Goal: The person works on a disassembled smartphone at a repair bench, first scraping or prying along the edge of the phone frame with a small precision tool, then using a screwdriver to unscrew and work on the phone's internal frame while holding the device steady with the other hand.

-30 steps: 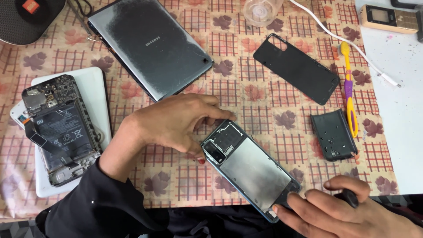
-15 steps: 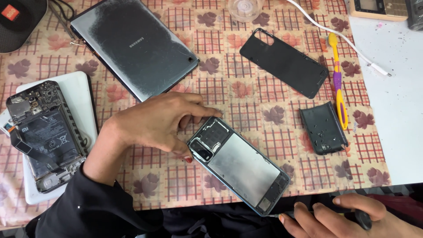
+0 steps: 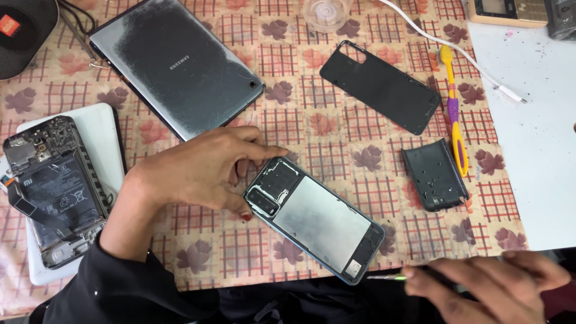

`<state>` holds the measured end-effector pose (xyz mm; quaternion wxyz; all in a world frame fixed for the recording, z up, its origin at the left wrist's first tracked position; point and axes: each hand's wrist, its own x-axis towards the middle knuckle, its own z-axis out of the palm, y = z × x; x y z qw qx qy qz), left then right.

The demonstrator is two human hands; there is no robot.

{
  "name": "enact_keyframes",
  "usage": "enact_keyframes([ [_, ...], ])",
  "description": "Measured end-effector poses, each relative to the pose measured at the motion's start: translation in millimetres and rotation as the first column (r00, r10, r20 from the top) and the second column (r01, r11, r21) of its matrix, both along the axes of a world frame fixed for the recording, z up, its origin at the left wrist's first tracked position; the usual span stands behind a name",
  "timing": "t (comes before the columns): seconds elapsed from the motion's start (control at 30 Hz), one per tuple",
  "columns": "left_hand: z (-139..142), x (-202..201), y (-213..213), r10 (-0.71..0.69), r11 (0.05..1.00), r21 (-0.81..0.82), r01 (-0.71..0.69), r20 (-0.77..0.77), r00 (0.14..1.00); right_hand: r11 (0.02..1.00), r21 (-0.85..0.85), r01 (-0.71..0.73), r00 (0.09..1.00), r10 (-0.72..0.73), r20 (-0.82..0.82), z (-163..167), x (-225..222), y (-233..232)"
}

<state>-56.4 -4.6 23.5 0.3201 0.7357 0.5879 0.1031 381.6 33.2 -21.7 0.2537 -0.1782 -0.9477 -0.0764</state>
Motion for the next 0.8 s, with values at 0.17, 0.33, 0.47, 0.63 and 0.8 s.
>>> enact_keyframes([
  [0.17, -3, 8, -6, 0.038, 0.999, 0.025, -0.036, -0.112, 0.993, 0.981, -0.133, 0.143, 0.990, -0.143, 0.009, -3, 5, 4],
  [0.33, -27, 45, -5, -0.282, 0.880, 0.422, 0.220, 0.092, 0.955, 0.986, -0.167, -0.029, 1.000, 0.030, 0.002, 6, -2, 29],
  [0.47, -42, 60, -6, -0.276, 0.910, 0.356, 0.211, 0.141, 0.951, 0.976, -0.191, -0.108, 0.994, 0.107, -0.016, 10, -19, 52],
  [0.63, -43, 61, -5, -0.265, 0.907, 0.369, 0.201, 0.131, 0.955, 0.938, -0.253, -0.238, 0.969, 0.247, 0.004, 16, -29, 78],
  [0.8, -44, 61, -4, -0.266, 0.900, 0.389, 0.197, 0.132, 0.955, 0.889, -0.337, -0.312, 0.928, 0.361, 0.095, 18, -31, 93],
])
